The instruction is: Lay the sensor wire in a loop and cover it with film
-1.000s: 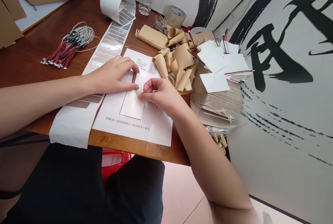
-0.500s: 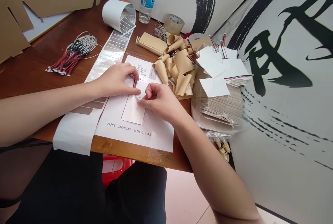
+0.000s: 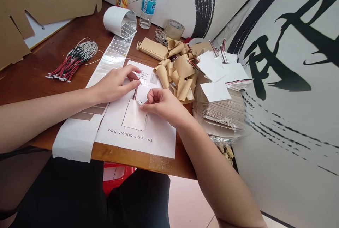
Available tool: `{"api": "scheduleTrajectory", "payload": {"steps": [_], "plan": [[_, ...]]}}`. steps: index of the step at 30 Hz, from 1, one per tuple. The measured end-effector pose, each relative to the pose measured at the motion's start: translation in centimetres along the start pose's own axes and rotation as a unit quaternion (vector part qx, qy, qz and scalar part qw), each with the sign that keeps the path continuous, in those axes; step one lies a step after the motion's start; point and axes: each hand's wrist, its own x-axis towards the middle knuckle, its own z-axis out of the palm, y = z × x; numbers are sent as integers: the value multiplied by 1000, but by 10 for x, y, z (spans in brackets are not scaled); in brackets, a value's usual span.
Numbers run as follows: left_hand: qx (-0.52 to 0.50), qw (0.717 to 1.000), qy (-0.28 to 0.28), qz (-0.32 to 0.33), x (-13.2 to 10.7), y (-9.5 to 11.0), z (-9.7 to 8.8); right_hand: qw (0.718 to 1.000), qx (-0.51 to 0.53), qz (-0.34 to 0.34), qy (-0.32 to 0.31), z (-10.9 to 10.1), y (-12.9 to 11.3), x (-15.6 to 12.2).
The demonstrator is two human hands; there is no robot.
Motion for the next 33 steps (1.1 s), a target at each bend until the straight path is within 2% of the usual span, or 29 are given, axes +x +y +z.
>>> {"api": "scheduleTrajectory", "payload": {"steps": [6, 9, 17, 23, 30, 33], "plan": [[16, 1000, 7, 26, -4, 7, -6, 1000, 23, 6, -3, -2, -2, 2], [-9, 999, -2, 34, -5, 9, -7, 999, 44, 10, -3, -2, -1, 2], [-90, 993, -81, -4, -8, 12, -8, 997, 73, 6, -13, -4, 0, 2], [-144, 977, -144, -64, -4, 15, -15, 995, 86, 16, -42, -9, -1, 4], [-149, 967, -207, -27, 2, 9, -17, 996, 53, 9, -69, -9, -8, -2], [-128, 966, -224, -20, 3, 7, -19, 998, 43, -12, -51, -8, -5, 0]]}}
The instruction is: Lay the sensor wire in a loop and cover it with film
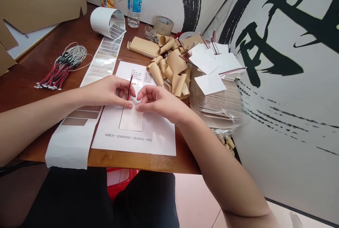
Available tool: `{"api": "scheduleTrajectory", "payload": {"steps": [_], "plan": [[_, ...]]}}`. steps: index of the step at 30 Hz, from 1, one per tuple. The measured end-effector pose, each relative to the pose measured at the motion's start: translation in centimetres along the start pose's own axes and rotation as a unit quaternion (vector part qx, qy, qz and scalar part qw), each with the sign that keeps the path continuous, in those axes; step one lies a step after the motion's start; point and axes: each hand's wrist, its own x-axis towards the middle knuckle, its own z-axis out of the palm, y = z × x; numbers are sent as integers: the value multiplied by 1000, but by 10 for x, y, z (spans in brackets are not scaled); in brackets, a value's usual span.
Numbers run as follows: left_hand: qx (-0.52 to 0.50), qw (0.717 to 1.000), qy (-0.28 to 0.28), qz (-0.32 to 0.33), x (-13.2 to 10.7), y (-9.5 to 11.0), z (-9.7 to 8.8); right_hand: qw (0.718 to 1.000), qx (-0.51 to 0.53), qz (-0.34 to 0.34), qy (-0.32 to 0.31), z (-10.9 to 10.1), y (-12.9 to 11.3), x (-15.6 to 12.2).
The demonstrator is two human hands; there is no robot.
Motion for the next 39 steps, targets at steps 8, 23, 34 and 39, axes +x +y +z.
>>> {"api": "scheduleTrajectory", "payload": {"steps": [8, 23, 34, 39], "plan": [[21, 999, -13, -22, 1, 2, 0, 996, -79, -5, 49, -4, 6, 4], [-80, 995, -1, -56, 4, 2, -1, 990, -131, 4, 47, 9, 5, 3], [-103, 993, 4, -62, 4, 7, -1, 997, -67, 11, 27, 6, 5, 2], [-102, 992, 5, -69, 2, 6, -1, 998, -56, 13, 27, 7, 4, 1]]}}
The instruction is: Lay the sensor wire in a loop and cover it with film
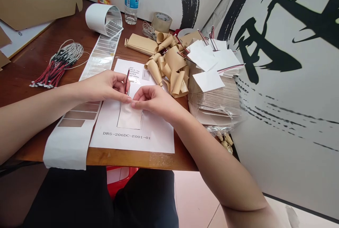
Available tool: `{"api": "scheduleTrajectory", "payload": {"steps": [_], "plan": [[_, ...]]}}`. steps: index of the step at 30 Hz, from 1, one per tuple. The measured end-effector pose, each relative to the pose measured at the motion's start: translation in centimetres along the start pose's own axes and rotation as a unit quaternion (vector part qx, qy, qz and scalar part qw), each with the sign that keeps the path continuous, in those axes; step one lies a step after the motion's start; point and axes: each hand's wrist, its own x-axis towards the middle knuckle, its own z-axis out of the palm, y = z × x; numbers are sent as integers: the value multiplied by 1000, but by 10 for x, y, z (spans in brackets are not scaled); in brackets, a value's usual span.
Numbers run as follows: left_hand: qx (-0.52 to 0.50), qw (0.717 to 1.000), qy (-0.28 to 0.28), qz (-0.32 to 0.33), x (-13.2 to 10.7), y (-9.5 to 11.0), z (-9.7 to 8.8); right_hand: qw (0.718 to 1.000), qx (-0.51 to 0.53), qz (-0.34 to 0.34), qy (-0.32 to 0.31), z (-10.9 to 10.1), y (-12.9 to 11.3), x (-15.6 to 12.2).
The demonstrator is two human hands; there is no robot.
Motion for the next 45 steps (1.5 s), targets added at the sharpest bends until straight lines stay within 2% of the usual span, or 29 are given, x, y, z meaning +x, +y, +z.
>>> {"api": "scheduleTrajectory", "payload": {"steps": [10, 20, 29, 33, 38, 45], "plan": [[5, 1000, -2, -14, -1, 7, 0, 1000, 14, -3, -5, -1, 2, 2], [94, 995, -38, 22, -4, 3, -4, 1000, 1, -12, -1, 1, -3, 2], [122, 992, -31, 20, -5, 5, -1, 999, -29, -25, -5, 0, -1, 3], [144, 989, -25, 20, -6, 5, 1, 997, -72, -31, 8, 3, -1, 3], [184, 983, -17, 25, -7, 6, 1, 980, -186, -70, 31, 7, -1, 2], [209, 978, -12, 24, -6, 8, 1, 968, -227, -99, 37, 8, 0, 3]]}}
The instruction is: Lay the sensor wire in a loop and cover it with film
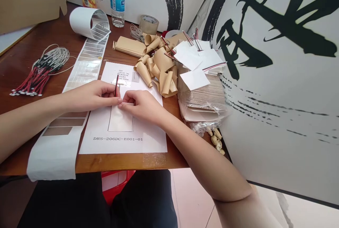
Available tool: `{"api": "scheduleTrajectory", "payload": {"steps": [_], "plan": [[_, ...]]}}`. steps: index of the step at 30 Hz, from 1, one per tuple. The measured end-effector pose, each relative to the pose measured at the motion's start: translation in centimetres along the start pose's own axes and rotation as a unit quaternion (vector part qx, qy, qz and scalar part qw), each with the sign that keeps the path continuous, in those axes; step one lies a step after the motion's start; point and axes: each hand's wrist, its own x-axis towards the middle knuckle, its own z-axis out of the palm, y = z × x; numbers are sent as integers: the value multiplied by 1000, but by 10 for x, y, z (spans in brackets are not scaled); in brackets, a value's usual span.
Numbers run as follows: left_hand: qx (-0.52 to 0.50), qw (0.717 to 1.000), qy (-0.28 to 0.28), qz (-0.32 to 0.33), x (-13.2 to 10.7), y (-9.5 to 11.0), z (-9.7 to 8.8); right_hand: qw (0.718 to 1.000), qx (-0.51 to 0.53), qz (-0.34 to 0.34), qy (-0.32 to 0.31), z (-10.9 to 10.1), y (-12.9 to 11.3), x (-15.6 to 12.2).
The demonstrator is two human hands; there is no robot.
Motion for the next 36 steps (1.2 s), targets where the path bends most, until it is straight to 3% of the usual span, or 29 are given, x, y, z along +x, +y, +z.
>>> {"api": "scheduleTrajectory", "payload": {"steps": [4, 17, 36], "plan": [[4, 1000, -3, -4, -1, 1, 0, 1000, 10, 7, -7, 0, 0, 0], [11, 1000, -1, -4, 0, -2, 2, 977, 199, 79, -12, -5, 4, 3], [-1, 1000, -8, 0, -2, 3, 0, 987, 149, 53, -36, -7, 4, 4]]}}
